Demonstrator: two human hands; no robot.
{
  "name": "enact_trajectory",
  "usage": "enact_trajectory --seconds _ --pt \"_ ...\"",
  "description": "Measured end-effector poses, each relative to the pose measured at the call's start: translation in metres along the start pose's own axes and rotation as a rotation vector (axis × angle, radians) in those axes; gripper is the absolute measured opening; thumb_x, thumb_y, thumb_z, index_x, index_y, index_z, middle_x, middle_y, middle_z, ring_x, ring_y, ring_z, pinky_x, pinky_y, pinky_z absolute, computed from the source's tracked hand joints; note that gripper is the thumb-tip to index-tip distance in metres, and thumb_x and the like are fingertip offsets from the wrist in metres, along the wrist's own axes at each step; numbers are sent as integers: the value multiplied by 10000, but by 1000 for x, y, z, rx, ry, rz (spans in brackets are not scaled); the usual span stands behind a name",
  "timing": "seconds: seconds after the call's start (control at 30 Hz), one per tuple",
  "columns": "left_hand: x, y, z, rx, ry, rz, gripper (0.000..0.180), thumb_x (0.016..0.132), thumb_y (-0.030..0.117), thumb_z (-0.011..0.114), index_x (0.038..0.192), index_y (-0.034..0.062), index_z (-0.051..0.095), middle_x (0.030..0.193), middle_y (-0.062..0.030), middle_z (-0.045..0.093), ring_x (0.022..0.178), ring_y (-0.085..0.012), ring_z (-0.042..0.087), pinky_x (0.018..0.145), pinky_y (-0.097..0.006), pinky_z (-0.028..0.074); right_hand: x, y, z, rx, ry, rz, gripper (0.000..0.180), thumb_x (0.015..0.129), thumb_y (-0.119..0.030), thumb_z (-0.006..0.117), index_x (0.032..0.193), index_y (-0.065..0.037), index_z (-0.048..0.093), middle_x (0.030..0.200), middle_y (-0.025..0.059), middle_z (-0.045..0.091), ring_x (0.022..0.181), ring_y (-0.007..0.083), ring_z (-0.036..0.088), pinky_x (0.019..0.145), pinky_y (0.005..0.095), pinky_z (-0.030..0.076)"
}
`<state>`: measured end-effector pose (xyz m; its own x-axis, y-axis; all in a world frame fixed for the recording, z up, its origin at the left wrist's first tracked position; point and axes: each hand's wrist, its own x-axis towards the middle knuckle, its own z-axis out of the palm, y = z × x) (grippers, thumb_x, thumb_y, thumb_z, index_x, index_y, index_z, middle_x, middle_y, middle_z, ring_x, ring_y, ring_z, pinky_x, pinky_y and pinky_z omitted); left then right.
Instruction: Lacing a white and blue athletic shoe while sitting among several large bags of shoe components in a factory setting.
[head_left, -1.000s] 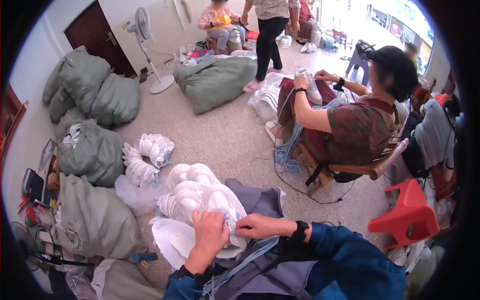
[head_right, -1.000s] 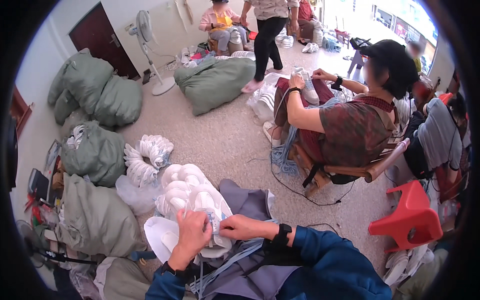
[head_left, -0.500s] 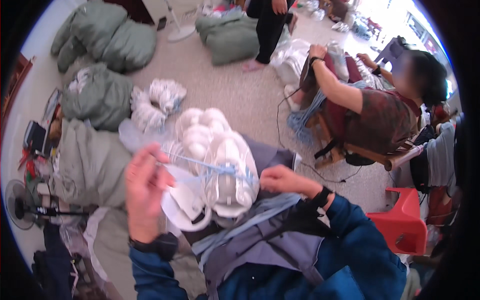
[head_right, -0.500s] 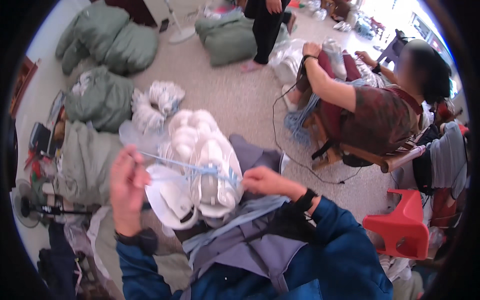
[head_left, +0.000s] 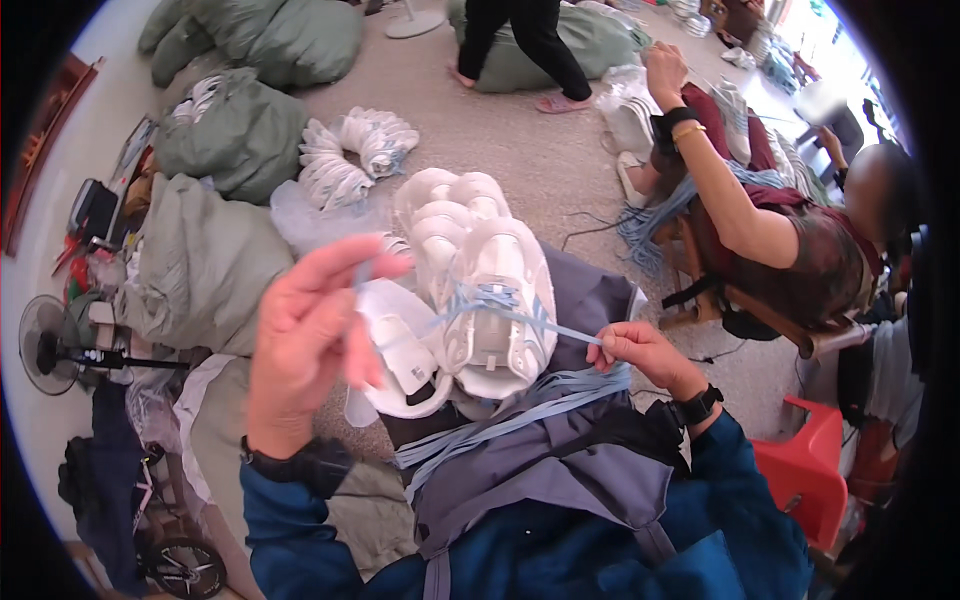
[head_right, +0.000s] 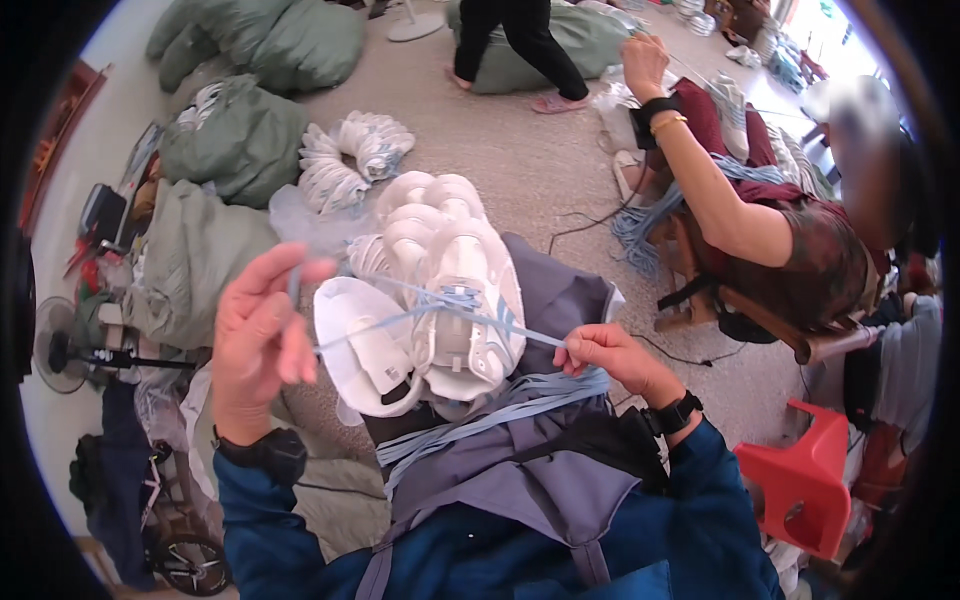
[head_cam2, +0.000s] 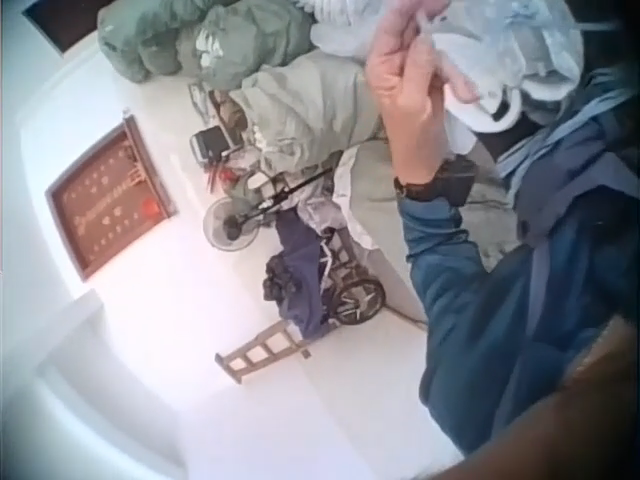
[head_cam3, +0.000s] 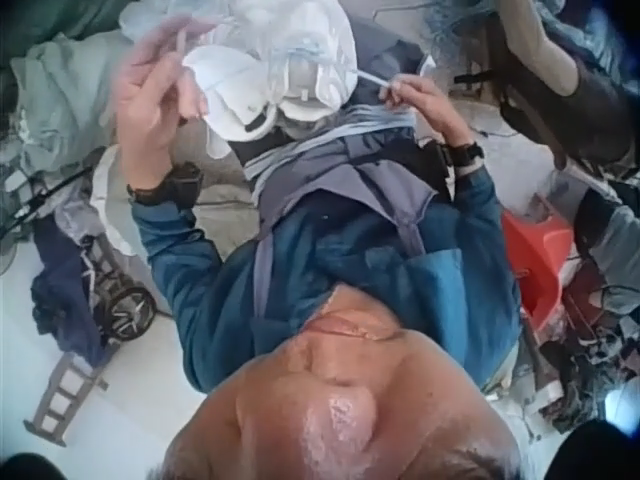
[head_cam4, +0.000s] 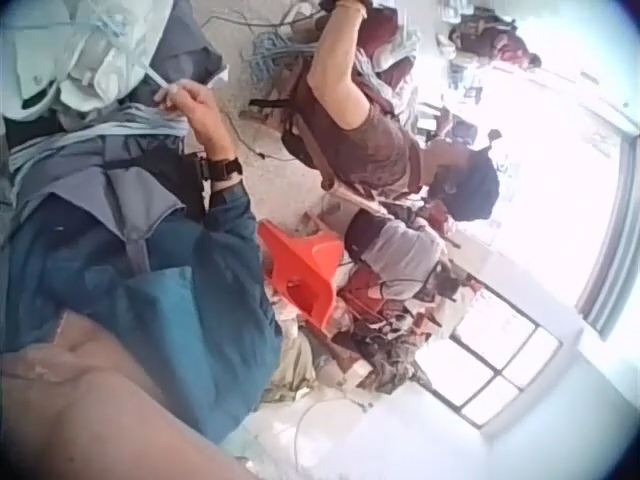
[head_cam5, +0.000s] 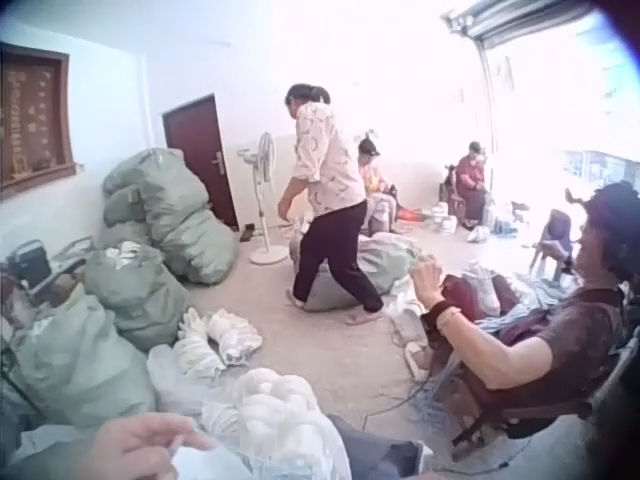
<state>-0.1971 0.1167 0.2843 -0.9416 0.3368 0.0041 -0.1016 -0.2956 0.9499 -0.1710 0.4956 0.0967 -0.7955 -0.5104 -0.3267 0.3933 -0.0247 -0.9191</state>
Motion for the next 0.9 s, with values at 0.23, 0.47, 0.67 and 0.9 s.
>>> enact_trajectory --seconds 0.23,0.47,0.67,0.9 --pt "0 22 24 -117 -108 -42 411 986 7 441 1388 -74 463 1207 -268 639 423 -69 515 430 -217 495 5 -5 -5 -112 -33 -31 293 1021 -248 540 983 8 678 939 50 687 837 112 635 808 284 519" --pt "-23 3 -78 1055 320 26 267 969 45 521 1195 -2 655 836 -103 696 555 -154 586 542 -304 482 -24 9 -34 623 156 -247 303 1014 -247 526 835 -34 647 1103 158 690 1090 281 633 944 433 496" --pt "-43 4 -113 1607 332 196 180 904 56 579 1031 19 701 846 -171 679 737 -334 632 677 -409 497 -43 28 -58 1014 290 -455 433 1047 -303 481 656 -127 537 1052 83 710 1119 287 612 1001 465 454" --pt "-101 -17 -199 1679 421 -21 159 898 117 588 956 18 697 902 -220 673 872 -422 636 761 -475 501 -86 61 -113 1050 483 -626 335 1031 -327 537 751 -145 560 767 -6 592 794 163 585 853 370 476"
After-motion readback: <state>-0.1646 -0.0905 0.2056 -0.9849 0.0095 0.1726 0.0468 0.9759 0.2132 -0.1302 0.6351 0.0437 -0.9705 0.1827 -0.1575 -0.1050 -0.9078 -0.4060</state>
